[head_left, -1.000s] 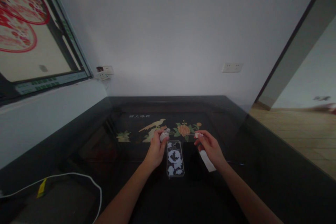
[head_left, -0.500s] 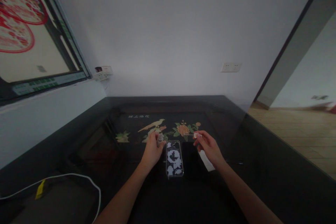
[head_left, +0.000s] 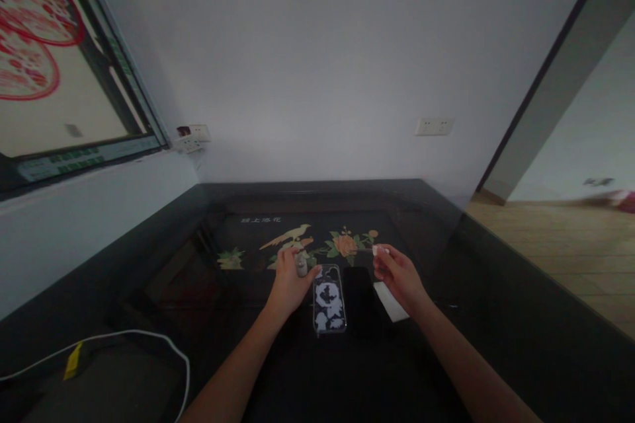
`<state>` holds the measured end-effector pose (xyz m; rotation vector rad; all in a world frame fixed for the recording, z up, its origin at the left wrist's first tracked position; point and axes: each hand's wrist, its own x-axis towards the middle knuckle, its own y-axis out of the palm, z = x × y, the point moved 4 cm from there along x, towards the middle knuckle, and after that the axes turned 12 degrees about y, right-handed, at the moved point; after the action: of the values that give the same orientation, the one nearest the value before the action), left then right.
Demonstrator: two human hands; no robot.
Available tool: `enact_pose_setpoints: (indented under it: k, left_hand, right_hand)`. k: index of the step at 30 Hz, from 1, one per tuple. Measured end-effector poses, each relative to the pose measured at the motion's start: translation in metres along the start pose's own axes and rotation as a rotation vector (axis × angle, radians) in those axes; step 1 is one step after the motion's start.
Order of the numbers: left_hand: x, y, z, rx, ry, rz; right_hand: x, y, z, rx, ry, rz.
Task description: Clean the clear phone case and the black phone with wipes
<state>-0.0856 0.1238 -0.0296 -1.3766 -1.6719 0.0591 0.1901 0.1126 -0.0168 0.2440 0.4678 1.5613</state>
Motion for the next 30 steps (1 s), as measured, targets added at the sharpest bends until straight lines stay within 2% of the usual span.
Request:
enact_pose_setpoints:
  k: [4,6,8,12,15,19,22,25,27,30]
  left_hand:
    - [0.007,-0.022,-0.040,0.099,0.168,-0.105]
    - [0.008,-0.027,-0.068,0.069,0.304,-0.068]
    - [0.004,-0.021,-0.099,0.020,0.444,0.096]
    - [-0.018,0.010,-0.150,0.038,0.632,0.514]
    - [-0.036,0.035,-0.173,0.115,0.725,0.631]
    - [-0.058,0.067,-0.185,0.163,0.872,0.665]
    - [-0.069,0.083,-0.180,0.166,0.833,0.681]
    - [-0.076,0.086,-0.173,0.147,0.785,0.680]
    - [-0.078,0.084,-0.171,0.120,0.763,0.679]
    - [-0.079,0.081,-0.170,0.102,0.706,0.678]
  right_hand:
    - [0.005,-0.012,0.009,0.115,-0.004,-0.046]
    - [0.007,-0.019,0.015,0.144,-0.008,-0.059]
    - [0.010,-0.026,0.018,0.171,-0.005,-0.052]
    - [0.015,-0.037,0.020,0.200,-0.001,-0.034]
    - [0.017,-0.045,0.021,0.127,0.004,-0.083]
    - [0.015,-0.053,0.032,-0.135,-0.031,-0.132]
    - [0.007,-0.055,0.047,-0.388,-0.147,-0.152]
    - [-0.001,-0.054,0.060,-0.682,-0.263,-0.168]
    - [-0.004,-0.054,0.063,-0.731,-0.273,-0.138]
    - [-0.004,-0.055,0.061,-0.653,-0.207,-0.072]
